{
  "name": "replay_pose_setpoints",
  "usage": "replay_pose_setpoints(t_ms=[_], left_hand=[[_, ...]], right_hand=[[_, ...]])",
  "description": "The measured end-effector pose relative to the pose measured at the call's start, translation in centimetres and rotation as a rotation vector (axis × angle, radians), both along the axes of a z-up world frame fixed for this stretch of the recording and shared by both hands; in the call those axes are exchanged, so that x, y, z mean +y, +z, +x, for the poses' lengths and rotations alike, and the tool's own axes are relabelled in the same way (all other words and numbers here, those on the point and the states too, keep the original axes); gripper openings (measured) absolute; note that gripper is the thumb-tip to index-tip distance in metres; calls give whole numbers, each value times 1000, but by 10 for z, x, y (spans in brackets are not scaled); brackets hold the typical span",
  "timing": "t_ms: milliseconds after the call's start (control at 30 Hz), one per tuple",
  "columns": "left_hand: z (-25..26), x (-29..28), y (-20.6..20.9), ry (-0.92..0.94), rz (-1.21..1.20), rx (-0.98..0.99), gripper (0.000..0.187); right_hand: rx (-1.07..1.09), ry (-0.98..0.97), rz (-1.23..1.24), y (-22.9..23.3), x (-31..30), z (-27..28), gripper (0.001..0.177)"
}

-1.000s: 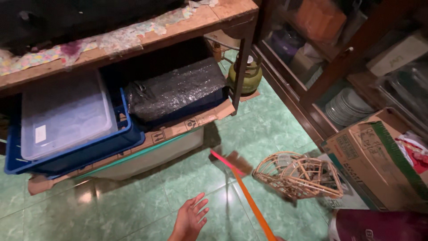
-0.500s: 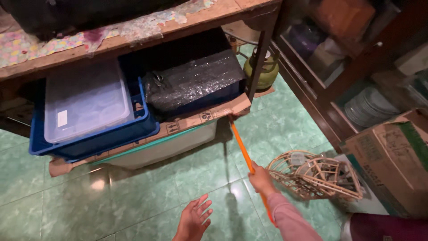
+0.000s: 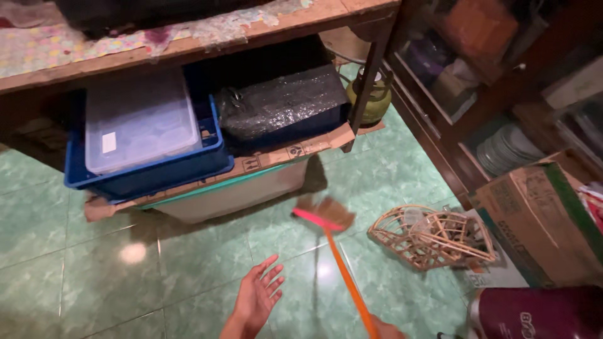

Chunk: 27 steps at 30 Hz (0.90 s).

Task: The person sweeps a tiled floor using a broom, moving dust and debris across multiple rooms including an entryway with a shoe rack and a kitchen area, occasionally moving a blue stool aside to sweep underneath.

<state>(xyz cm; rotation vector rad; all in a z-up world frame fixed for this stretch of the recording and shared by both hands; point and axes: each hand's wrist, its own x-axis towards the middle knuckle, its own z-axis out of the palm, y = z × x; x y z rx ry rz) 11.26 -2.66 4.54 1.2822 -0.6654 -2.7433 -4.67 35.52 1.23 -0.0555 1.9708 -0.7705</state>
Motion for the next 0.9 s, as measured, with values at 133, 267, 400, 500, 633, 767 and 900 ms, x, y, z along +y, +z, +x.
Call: replay_pose_setpoints(t_ms=[133,267,400,500,633,767,900], left_hand=[[35,1,13,2,-8,-34,52],[84,-12,7,32,-14,-24,54],[141,-21,-5,64,-34,-37,55],[184,-21,-19,102,-15,-32,56],[226,-27,-25,134,-18,-39,56],[257,-30,-14,149,-19,-71,56],[288,-46,-1,197,-31,0,55]], right_hand=[[-112,-205,-117,55,-2,-24,50],[262,-101,-105,89,11,-20,46],[595,-62,-126,26,-67,-19,42],[159,-332,-414,-23,-112,-18,18],[484,157,48,-67,-141,70,16],[500,295,111,-70,-124,183,38],[40,305,20,29,-79,192,49]])
